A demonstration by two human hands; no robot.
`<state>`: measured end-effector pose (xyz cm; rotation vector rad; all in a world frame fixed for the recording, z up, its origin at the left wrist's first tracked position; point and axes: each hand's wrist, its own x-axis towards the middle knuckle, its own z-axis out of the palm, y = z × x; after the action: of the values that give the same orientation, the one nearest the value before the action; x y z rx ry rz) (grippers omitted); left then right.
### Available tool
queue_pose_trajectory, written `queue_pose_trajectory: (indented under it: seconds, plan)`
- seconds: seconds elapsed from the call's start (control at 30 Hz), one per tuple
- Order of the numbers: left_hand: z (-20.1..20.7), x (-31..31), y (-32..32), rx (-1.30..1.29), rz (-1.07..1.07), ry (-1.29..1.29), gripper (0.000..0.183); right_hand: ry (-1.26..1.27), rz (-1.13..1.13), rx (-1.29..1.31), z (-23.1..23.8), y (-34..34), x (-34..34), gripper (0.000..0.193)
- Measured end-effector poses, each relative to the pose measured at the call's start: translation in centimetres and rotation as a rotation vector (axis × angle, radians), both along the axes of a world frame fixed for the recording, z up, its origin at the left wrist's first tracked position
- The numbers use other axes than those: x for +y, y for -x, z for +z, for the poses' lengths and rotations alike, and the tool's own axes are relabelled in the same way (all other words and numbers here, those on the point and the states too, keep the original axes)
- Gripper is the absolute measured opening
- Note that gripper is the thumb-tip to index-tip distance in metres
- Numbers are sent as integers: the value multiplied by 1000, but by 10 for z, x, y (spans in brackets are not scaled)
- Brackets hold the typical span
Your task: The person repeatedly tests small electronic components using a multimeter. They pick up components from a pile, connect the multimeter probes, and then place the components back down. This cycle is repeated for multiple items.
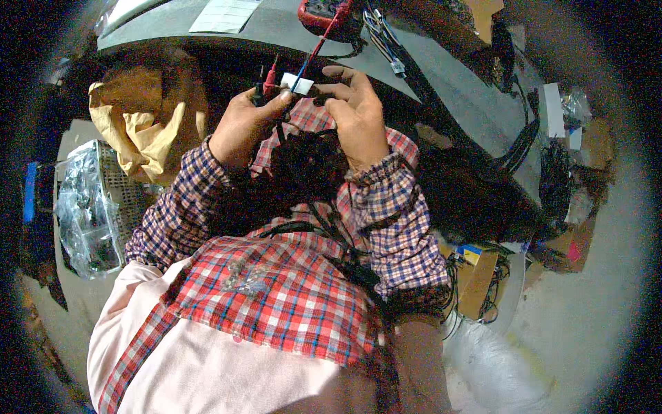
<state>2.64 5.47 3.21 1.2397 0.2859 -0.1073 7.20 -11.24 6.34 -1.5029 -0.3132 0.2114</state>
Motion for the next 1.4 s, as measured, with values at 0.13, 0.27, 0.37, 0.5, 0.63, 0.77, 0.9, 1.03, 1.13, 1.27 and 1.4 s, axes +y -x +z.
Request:
queue_pose_trajectory:
  seconds: [0.13,0.27,0.37,0.5,0.63,0.77,0.9,1.03,1.13,1.27,1.4]
  plan:
    - [7,7,2,100,-77,48,20,476,2,-478,-3,-18,-22,36]
    - [11,12,8,17,-143,64,21,752,35,-1130,19,-31,-20,48]
    - [23,15,10,16,-222,-5,22,818,141,-1243,35,-35,-14,39]
    - [8,9,7,-2,-209,59,27,875,190,-1400,38,-38,-12,22]
    - [10,5,8,129,-202,237,21,867,118,-1400,35,-31,-14,19]
    - [19,-3,12,145,-86,403,18,848,118,-1353,32,-26,-19,33]
    - [-1,3,7,126,-98,335,15,799,197,-1320,34,-22,-20,37]
    - [14,2,9,166,-113,391,13,837,250,-1385,34,-22,-20,29]
    - [14,7,11,171,-171,365,13,863,283,-1403,36,-21,-22,24]
    - [6,5,8,151,-169,364,12,876,304,-1395,41,-18,-19,20]
    - [19,6,13,156,-203,320,12,802,286,-1292,45,-15,-12,18]
